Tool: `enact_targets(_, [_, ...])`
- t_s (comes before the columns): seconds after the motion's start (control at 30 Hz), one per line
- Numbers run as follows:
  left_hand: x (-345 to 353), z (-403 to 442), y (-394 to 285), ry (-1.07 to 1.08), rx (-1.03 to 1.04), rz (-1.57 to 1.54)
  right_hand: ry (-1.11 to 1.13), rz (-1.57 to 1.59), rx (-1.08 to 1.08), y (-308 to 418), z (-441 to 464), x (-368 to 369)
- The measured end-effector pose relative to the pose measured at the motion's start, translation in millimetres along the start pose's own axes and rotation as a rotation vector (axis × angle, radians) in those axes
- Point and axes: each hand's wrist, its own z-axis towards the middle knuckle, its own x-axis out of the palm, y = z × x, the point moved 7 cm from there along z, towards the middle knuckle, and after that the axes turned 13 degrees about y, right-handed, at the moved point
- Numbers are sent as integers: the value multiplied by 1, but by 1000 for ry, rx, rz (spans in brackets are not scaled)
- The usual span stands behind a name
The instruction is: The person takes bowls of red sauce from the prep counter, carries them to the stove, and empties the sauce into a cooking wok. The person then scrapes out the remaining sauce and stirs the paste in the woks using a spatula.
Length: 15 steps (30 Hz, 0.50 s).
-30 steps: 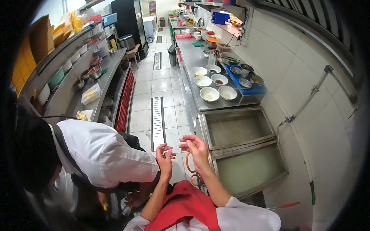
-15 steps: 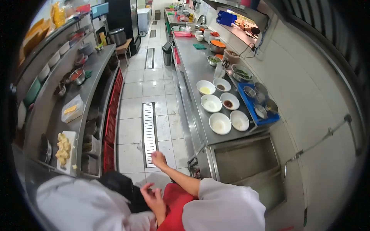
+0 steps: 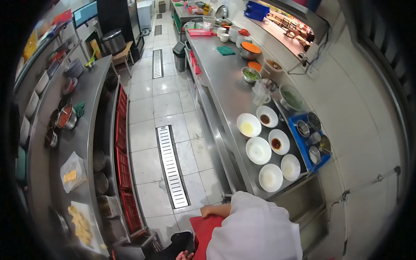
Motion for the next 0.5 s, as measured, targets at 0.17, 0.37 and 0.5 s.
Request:
enact_targets(0.17, [-1, 73, -38, -80, -7, -45, -72, -25, -53, -4, 42, -126])
enact_targets(0.37, [-22, 247, -42, -280, 46, -441, -123, 229, -266, 42, 98, -321])
enact_targets(0.5, [-24, 440, -25, -171, -110, -955, -109, 442, -445, 33, 121, -456])
